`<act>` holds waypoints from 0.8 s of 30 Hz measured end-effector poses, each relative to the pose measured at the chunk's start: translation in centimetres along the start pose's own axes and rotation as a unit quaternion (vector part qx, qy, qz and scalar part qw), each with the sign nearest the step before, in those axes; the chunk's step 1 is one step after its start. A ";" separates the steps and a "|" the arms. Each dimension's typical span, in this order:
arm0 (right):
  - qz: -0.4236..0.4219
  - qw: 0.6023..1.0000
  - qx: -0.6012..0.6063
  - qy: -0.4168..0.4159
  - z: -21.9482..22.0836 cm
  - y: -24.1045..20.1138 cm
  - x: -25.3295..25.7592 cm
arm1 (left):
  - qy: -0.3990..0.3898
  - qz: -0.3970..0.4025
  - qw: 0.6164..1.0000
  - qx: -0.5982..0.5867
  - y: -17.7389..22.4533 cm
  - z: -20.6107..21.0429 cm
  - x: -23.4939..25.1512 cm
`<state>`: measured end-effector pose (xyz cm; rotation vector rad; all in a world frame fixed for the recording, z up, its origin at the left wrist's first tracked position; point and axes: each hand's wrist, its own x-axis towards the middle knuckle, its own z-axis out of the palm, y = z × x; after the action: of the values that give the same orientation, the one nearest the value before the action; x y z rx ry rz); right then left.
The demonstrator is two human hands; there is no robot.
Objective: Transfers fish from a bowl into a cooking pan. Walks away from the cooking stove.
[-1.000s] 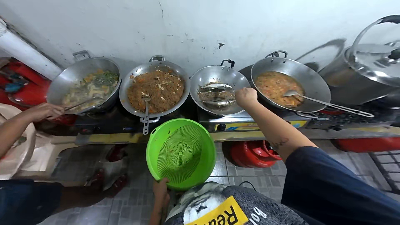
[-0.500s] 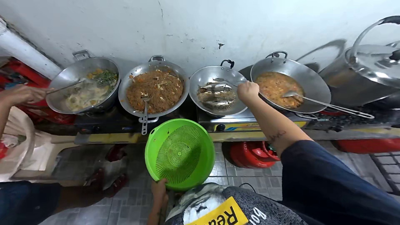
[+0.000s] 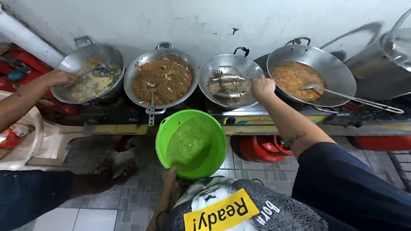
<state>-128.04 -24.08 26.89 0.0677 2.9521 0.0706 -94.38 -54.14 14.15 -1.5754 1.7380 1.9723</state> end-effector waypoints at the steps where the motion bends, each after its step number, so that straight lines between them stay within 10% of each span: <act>1: 0.004 1.000 0.010 0.004 0.0 0.3 -0.7 | -0.010 0.018 1.000 0.003 -0.1 0.0 0.1; 24: 0.037 0.998 -0.022 -0.044 2.7 1.1 0.5 | 0.003 -0.007 1.000 0.024 0.9 0.1 0.0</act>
<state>-128.03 -22.80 24.22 0.1687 2.8586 0.1396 -95.02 -54.41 14.78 -1.5742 1.7581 1.9060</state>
